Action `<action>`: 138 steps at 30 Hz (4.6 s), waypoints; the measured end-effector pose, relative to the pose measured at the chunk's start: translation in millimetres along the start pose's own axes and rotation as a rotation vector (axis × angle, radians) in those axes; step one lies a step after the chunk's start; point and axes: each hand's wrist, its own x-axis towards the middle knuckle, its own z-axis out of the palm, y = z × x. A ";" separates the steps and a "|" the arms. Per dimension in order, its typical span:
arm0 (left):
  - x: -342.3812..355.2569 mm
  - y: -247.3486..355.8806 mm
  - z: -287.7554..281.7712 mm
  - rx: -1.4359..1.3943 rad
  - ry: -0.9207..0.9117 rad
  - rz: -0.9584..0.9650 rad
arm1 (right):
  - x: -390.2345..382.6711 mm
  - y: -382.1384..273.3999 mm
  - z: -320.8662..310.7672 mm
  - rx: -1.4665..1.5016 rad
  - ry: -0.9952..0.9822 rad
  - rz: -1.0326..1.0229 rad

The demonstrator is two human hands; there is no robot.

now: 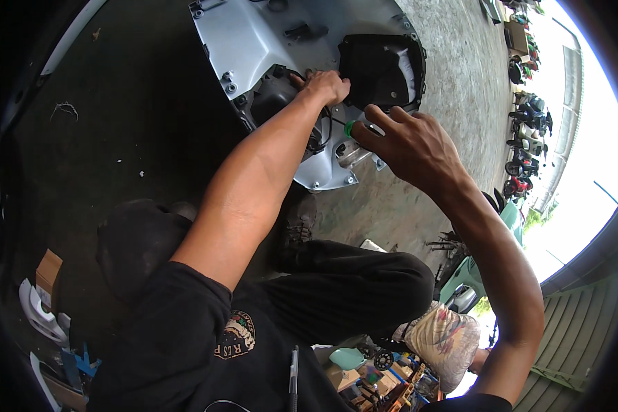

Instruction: The person uses a screwdriver to unscrew and remove internal components from a silver motorcycle fairing panel, then picks up screws from a metal tray.

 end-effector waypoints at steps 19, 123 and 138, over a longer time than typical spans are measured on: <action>5.6 0.5 3.4 0.074 -0.009 0.030 | -4.4 -7.1 16.7 0.467 -0.062 0.428; -3.3 -1.7 2.8 0.020 0.044 0.098 | -8.0 -3.3 38.3 0.029 0.031 0.140; -1.6 -3.4 2.9 0.031 0.028 0.100 | -16.2 -15.0 41.8 0.253 -0.029 0.435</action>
